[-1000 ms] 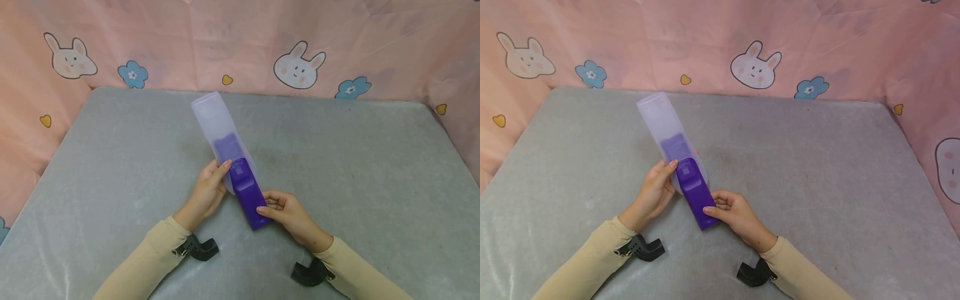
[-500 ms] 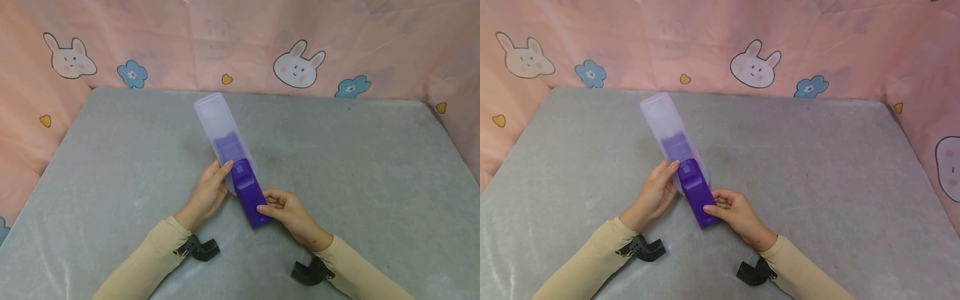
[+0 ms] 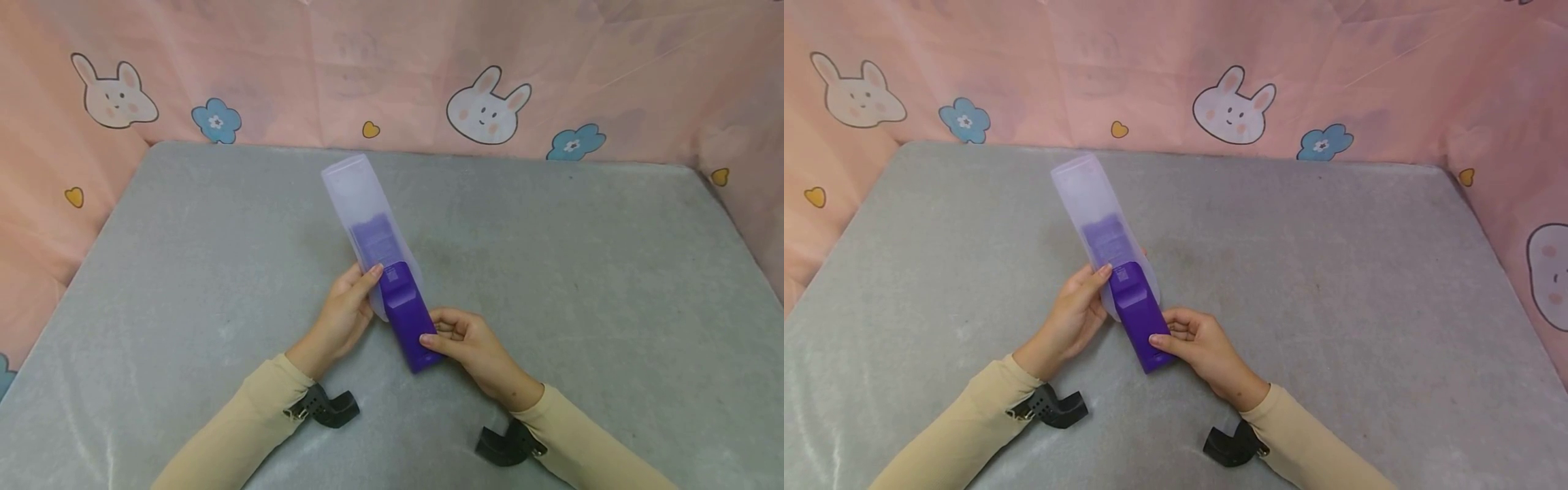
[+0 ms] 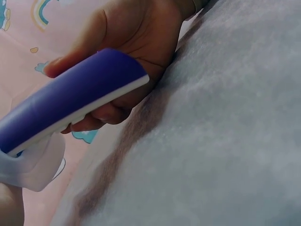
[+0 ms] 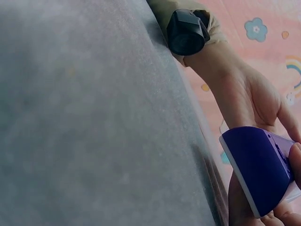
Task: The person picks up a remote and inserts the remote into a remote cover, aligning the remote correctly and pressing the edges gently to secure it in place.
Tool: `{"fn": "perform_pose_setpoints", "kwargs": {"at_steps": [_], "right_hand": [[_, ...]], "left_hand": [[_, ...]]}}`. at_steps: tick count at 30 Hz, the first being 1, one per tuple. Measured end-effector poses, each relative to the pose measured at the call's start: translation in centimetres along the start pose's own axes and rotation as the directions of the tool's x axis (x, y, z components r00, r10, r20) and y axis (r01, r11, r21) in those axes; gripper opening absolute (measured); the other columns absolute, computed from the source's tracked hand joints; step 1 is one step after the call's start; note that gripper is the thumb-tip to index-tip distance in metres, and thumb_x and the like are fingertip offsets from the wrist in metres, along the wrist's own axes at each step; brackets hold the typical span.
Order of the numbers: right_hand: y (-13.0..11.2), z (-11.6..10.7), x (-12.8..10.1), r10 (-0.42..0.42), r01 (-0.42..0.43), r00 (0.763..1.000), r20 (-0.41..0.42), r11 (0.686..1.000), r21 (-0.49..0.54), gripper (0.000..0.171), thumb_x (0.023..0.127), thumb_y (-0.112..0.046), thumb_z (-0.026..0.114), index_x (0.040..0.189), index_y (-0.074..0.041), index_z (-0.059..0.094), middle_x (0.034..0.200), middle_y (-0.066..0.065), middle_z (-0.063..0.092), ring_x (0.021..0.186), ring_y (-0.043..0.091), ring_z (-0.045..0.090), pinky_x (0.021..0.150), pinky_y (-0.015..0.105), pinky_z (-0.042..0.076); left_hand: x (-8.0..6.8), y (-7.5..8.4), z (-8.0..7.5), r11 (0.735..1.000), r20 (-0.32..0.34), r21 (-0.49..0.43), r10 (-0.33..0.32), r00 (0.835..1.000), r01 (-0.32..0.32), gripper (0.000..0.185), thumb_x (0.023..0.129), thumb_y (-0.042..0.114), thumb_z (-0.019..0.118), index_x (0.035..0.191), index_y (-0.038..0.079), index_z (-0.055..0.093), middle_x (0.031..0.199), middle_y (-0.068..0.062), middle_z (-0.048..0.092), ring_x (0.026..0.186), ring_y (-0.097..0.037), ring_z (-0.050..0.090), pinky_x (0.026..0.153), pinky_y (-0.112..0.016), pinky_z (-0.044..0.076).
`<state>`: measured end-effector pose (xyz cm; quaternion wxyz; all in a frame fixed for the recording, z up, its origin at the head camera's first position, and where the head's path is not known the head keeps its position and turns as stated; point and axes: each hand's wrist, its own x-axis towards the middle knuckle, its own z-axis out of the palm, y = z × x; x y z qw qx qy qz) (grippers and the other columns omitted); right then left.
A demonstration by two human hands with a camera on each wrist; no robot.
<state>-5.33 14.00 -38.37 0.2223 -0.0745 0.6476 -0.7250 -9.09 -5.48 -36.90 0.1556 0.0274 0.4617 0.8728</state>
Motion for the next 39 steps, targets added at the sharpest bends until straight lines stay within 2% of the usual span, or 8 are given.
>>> {"fn": "perform_pose_setpoints", "kwargs": {"at_steps": [6, 12, 15, 19, 21, 28, 39], "right_hand": [[-0.1, 0.0, 0.0, 0.0, 0.0, 1.0, 0.007, 1.0, -0.002, 0.031, 0.089, -0.001, 0.062, 0.108, 0.02, 0.052, 0.094, 0.009, 0.068, 0.085, 0.013, 0.065, 0.074, 0.024, 0.055], [-0.2, 0.0, 0.0, 0.033, -0.033, 0.999, 0.001, 0.999, -0.034, 0.032, 0.088, -0.003, 0.065, 0.109, 0.018, 0.054, 0.096, 0.011, 0.068, 0.085, 0.013, 0.065, 0.075, 0.025, 0.055], [-0.3, 0.0, 0.0, 0.052, -0.052, 0.999, 0.002, 0.997, -0.052, 0.033, 0.087, -0.004, 0.065, 0.11, 0.018, 0.054, 0.099, 0.016, 0.067, 0.086, 0.014, 0.066, 0.075, 0.025, 0.055], [-0.3, -0.1, 0.0, 0.063, -0.063, 0.998, 0.008, 0.996, -0.064, 0.036, 0.087, -0.004, 0.065, 0.112, 0.019, 0.053, 0.103, 0.021, 0.065, 0.088, 0.013, 0.066, 0.076, 0.025, 0.055], [-0.3, -0.1, 0.0, 0.063, -0.062, 0.998, 0.012, 0.996, -0.064, 0.036, 0.087, -0.005, 0.066, 0.111, 0.019, 0.053, 0.103, 0.021, 0.065, 0.088, 0.013, 0.066, 0.076, 0.025, 0.055], [-0.4, -0.1, 0.0, 0.063, -0.061, 0.998, 0.016, 0.995, -0.074, 0.035, 0.088, -0.006, 0.065, 0.114, 0.015, 0.055, 0.103, 0.017, 0.066, 0.088, 0.015, 0.066, 0.077, 0.026, 0.055], [-0.5, -0.2, 0.0, 0.073, -0.07, 0.997, 0.032, 0.992, -0.108, 0.039, 0.088, -0.008, 0.066, 0.116, 0.015, 0.054, 0.108, 0.022, 0.064, 0.095, 0.016, 0.065, 0.08, 0.024, 0.053]], "left_hand": [[0.2, 0.2, -0.4, 0.999, -0.028, -0.017, -0.034, 0.999, 0.034, 0.042, 0.101, 0.008, 0.032, 0.136, -0.014, 0.03, 0.107, 0.001, 0.061, 0.1, -0.009, 0.059, 0.093, -0.028, 0.048], [0.4, 0.2, -0.7, 0.999, -0.059, -0.031, -0.026, 0.998, 0.024, 0.04, 0.103, 0.013, 0.033, 0.133, -0.013, 0.034, 0.104, 0.001, 0.061, 0.097, -0.009, 0.058, 0.089, -0.025, 0.049], [0.5, 0.1, -0.8, 0.999, -0.079, -0.043, -0.012, 0.997, 0.009, 0.041, 0.103, 0.015, 0.035, 0.134, -0.011, 0.034, 0.11, -0.003, 0.061, 0.102, -0.011, 0.059, 0.093, -0.027, 0.047], [0.5, 0.1, -0.8, 0.997, -0.081, -0.07, 0.009, 0.997, -0.014, 0.042, 0.103, 0.015, 0.035, 0.138, -0.008, 0.033, 0.127, -0.018, 0.056, 0.111, -0.017, 0.058, 0.101, -0.032, 0.043], [0.5, 0.1, -0.7, 0.996, -0.075, -0.084, 0.014, 0.997, -0.02, 0.041, 0.103, 0.014, 0.035, 0.138, -0.008, 0.033, 0.129, -0.021, 0.054, 0.112, -0.018, 0.057, 0.102, -0.034, 0.041], [0.5, 0.7, -0.6, 0.99, -0.072, -0.138, 0.029, 0.997, -0.039, 0.039, 0.103, 0.012, 0.035, 0.135, -0.01, 0.035, 0.111, -0.009, 0.067, 0.109, -0.02, 0.06, 0.099, -0.033, 0.044], [0.5, 1.1, -0.5, 0.988, -0.053, -0.139, 0.066, 0.996, -0.073, 0.04, 0.102, 0.011, 0.036, 0.136, -0.011, 0.033, 0.11, -0.008, 0.067, 0.111, -0.021, 0.059, 0.102, -0.034, 0.042]]}}
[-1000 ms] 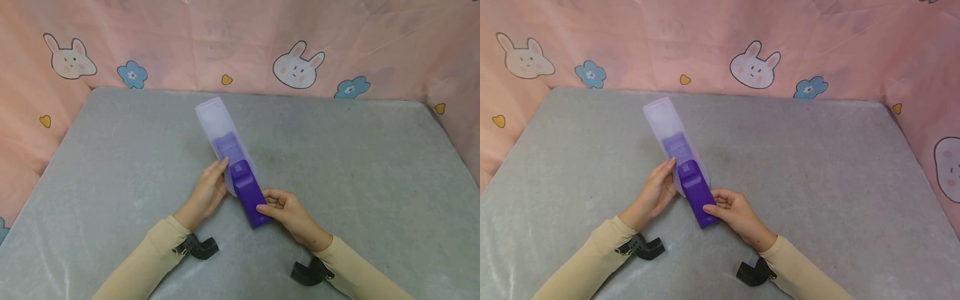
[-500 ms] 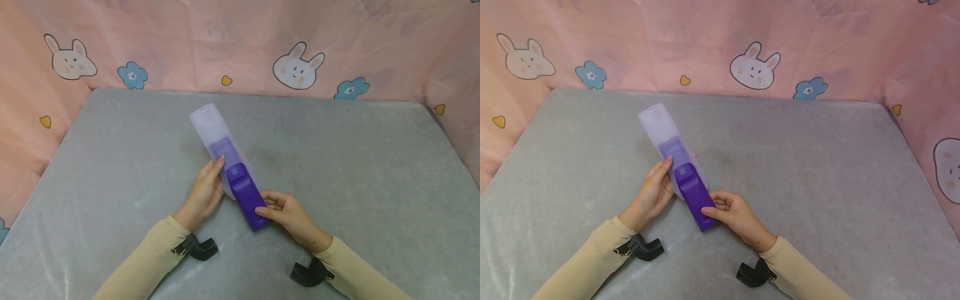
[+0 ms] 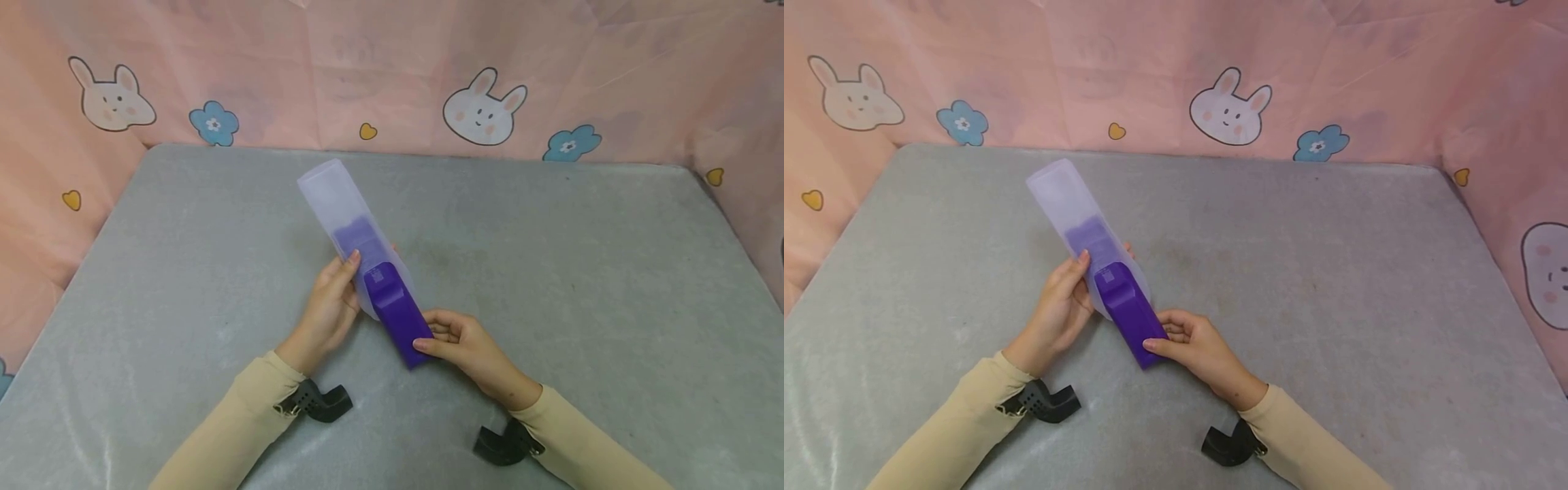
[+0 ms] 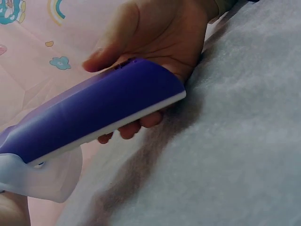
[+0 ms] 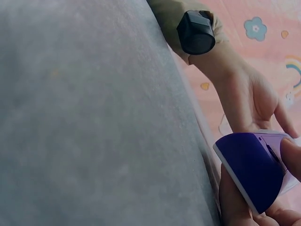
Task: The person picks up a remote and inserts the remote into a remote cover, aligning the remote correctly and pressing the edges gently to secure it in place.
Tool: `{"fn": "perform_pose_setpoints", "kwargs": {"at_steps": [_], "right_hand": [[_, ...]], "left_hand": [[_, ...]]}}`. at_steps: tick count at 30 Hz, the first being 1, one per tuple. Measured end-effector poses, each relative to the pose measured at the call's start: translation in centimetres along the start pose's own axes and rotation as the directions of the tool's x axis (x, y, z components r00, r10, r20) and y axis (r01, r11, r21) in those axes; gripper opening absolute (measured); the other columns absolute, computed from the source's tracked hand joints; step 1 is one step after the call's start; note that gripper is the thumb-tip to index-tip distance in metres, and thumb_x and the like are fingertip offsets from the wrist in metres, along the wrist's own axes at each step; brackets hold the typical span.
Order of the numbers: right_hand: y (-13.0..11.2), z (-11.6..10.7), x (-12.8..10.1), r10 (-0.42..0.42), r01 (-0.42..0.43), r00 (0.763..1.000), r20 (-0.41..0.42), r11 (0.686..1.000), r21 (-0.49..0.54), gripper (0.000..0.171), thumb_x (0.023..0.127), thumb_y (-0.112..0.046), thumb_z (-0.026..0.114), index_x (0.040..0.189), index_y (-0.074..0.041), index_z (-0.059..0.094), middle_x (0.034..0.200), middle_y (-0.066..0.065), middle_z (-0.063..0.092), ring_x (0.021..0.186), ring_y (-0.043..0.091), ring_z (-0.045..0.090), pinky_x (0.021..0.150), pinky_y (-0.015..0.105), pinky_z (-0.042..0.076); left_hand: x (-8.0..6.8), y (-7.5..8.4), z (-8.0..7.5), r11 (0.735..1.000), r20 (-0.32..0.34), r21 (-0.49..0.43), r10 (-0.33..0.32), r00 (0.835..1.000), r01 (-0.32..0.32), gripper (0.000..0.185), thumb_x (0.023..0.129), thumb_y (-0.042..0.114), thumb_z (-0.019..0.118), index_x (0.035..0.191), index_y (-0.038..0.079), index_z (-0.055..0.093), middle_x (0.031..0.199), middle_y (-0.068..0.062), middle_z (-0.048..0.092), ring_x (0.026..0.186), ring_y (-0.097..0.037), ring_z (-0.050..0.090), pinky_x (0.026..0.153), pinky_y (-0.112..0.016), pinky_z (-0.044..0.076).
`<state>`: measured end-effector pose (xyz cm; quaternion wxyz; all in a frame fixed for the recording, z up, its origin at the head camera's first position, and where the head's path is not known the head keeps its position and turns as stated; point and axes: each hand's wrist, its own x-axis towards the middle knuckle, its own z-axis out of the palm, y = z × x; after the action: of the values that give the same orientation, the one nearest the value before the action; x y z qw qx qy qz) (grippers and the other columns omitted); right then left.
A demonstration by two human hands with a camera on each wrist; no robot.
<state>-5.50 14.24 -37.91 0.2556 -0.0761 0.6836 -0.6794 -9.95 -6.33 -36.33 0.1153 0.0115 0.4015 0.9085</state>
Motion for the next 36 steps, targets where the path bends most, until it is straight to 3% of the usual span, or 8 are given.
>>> {"fn": "perform_pose_setpoints", "kwargs": {"at_steps": [9, 21, 29, 36], "right_hand": [[-0.04, -0.01, 0.08, 0.018, -0.018, 1.0, 0.016, 0.999, -0.031, 0.039, 0.087, -0.009, 0.067, 0.116, 0.014, 0.054, 0.109, 0.021, 0.064, 0.096, 0.018, 0.065, 0.079, 0.024, 0.053], [0.21, 0.04, 0.2, -0.01, 0.01, 1.0, -0.007, 0.999, -0.031, 0.037, 0.087, -0.006, 0.066, 0.115, 0.015, 0.055, 0.106, 0.022, 0.065, 0.093, 0.014, 0.066, 0.079, 0.023, 0.053], [0.33, 0.17, 0.23, -0.012, 0.013, 0.999, -0.035, 1.0, 0.009, 0.035, 0.085, -0.001, 0.066, 0.113, 0.018, 0.055, 0.105, 0.023, 0.065, 0.091, 0.013, 0.066, 0.078, 0.023, 0.054], [0.4, 0.11, 0.14, -0.017, 0.019, 0.999, -0.035, 0.999, 0.038, 0.034, 0.085, 0.001, 0.066, 0.112, 0.018, 0.054, 0.105, 0.024, 0.065, 0.091, 0.014, 0.066, 0.078, 0.024, 0.054]], "left_hand": [[0.02, 0.34, -0.04, 1.0, 0.0, -0.01, 0.019, 1.0, -0.019, 0.039, 0.103, 0.011, 0.035, 0.135, -0.011, 0.033, 0.109, -0.009, 0.067, 0.112, -0.021, 0.058, 0.104, -0.034, 0.039], [0.01, 0.07, -0.14, 0.999, -0.015, 0.045, 0.015, 1.0, -0.014, 0.039, 0.102, 0.01, 0.038, 0.134, -0.012, 0.035, 0.115, -0.01, 0.064, 0.11, -0.021, 0.059, 0.102, -0.034, 0.042], [-0.11, -0.3, -0.09, 0.998, -0.013, 0.057, 0.012, 1.0, -0.011, 0.039, 0.102, 0.012, 0.039, 0.134, -0.011, 0.037, 0.113, -0.005, 0.065, 0.107, -0.017, 0.06, 0.096, -0.032, 0.047], [-0.13, -0.59, -0.13, 0.999, 0.012, 0.049, -0.007, 1.0, 0.007, 0.044, 0.101, 0.017, 0.042, 0.135, -0.011, 0.035, 0.117, -0.008, 0.064, 0.111, -0.018, 0.058, 0.099, -0.034, 0.044]]}}
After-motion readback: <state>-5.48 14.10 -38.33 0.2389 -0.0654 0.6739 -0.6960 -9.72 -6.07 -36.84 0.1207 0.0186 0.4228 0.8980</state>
